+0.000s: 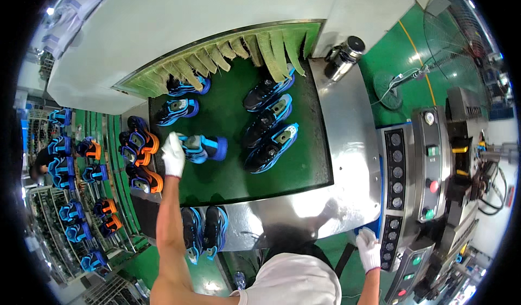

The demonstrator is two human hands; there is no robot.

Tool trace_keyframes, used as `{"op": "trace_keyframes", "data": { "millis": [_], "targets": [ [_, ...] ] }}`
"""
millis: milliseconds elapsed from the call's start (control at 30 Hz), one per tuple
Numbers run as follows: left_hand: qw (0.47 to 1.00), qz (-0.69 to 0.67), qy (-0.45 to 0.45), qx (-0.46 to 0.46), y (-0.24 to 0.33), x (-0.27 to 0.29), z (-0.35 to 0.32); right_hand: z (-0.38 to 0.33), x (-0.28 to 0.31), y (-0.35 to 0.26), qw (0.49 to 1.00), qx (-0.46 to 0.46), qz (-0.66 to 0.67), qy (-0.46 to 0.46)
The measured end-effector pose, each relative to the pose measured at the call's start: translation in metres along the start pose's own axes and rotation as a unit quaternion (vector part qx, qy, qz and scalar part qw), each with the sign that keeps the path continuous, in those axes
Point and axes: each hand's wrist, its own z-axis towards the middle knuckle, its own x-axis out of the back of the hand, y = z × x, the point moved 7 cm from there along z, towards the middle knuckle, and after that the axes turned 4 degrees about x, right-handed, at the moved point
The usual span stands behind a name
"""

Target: The person takes blue shoe uppers from a conveyor and places them into a sole-attaching machine to bond them with soles, then places the assembled shoes onto a separate conveyor belt.

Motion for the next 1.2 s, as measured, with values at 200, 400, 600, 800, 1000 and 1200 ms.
{"op": "trace_keyframes", "data": {
  "millis": [200, 400, 600, 800, 1000, 1200],
  "targets": [
    [0.963, -0.182, -0.197, -0.026, 0.169, -0.053, -0.121, -0.022, -0.03, -0.14, 0.957, 0.11, 0.262, -0.065],
    [0.827, -0.103, -0.306, -0.46, 0.392, -0.137, -0.306, -0.082, 0.036, -0.21, 0.914, 0.382, -0.122, 0.063],
    [0.574, -0.053, -0.454, -0.68, 0.561, -0.179, -0.54, -0.08, 0.138, -0.08, 0.893, 0.363, 0.048, 0.262],
    [0.473, -0.264, -0.449, -0.711, 0.666, -0.198, -0.706, -0.204, 0.232, 0.104, 0.819, 0.152, 0.4, 0.382],
    [0.517, -0.137, -0.626, -0.567, 0.692, -0.393, -0.888, -0.283, 0.231, 0.209, 0.538, 0.125, 0.689, 0.47],
    [0.637, 0.064, -0.583, -0.5, 0.701, -0.556, -0.986, -0.334, 0.184, 0.255, 0.533, -0.049, 0.591, 0.604]
  ]
}}
